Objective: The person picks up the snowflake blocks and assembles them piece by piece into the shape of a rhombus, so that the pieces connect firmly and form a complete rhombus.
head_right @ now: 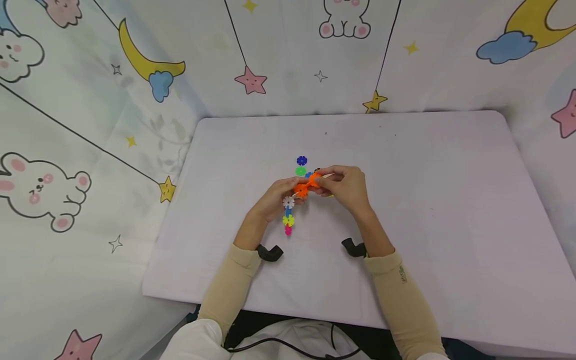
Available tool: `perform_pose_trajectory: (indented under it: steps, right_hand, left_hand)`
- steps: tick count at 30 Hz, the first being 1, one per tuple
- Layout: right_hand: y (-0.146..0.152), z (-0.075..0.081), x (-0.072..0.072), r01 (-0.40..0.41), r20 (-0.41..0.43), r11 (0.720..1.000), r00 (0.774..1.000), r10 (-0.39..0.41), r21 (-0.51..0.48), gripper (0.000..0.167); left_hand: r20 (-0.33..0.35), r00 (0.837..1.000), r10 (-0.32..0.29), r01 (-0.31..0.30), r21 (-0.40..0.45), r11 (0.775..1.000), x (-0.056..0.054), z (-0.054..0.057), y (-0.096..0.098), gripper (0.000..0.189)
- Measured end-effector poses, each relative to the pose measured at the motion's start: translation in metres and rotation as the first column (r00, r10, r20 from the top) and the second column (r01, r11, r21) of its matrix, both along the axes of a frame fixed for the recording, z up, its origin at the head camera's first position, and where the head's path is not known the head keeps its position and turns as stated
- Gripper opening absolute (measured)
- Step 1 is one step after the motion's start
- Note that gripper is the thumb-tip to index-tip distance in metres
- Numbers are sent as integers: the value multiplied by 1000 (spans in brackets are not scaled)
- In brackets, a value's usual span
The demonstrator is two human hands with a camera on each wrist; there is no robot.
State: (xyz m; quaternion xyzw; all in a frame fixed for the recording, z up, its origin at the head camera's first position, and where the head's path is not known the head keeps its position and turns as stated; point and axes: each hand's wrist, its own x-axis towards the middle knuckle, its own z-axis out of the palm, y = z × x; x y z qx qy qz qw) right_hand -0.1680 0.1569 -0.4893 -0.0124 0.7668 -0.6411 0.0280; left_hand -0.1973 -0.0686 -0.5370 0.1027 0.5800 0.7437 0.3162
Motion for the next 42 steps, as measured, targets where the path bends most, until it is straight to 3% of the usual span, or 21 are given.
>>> perform_pose_trajectory:
  steps: [7,11,13,16,19,29,36,42]
  right_hand:
    - [3,0,-3,-21,43,1000,999,22,-19,35]
    - [7,-3,-5,-9,49,992,999,3,129,30]
    - [10,-5,-6,-12,47,966,999,0,257,27]
    - [13,-9,-8,-26,49,897,999,5,442,24]
    - [15,-12,-9,-45,63,842,998,13,538,26]
    - [14,-16,-12,-108,166,767,986,2,633,36]
    - [10,-16,-13,-113,162,717,987,0,688,30]
    - [8,-17,-13,-123,158,691,987,13,712,27]
  left_hand:
    - [21,1000,-19,19,8,1000,-3,0,-3,40]
    - [5,1000,-13,13,24,1000,-3,1,-5,38]
    - [6,1000,-8,8,40,999,-3,1,-6,38]
    - [10,1000,-7,7,61,998,-3,1,-6,39]
    - [20,1000,-9,8,78,997,-3,3,-7,42]
    - [48,999,-6,0,121,993,-3,5,-8,46]
    - [69,998,-7,-4,157,988,-3,4,-8,46]
    - [89,996,6,-22,183,983,-3,2,-8,42]
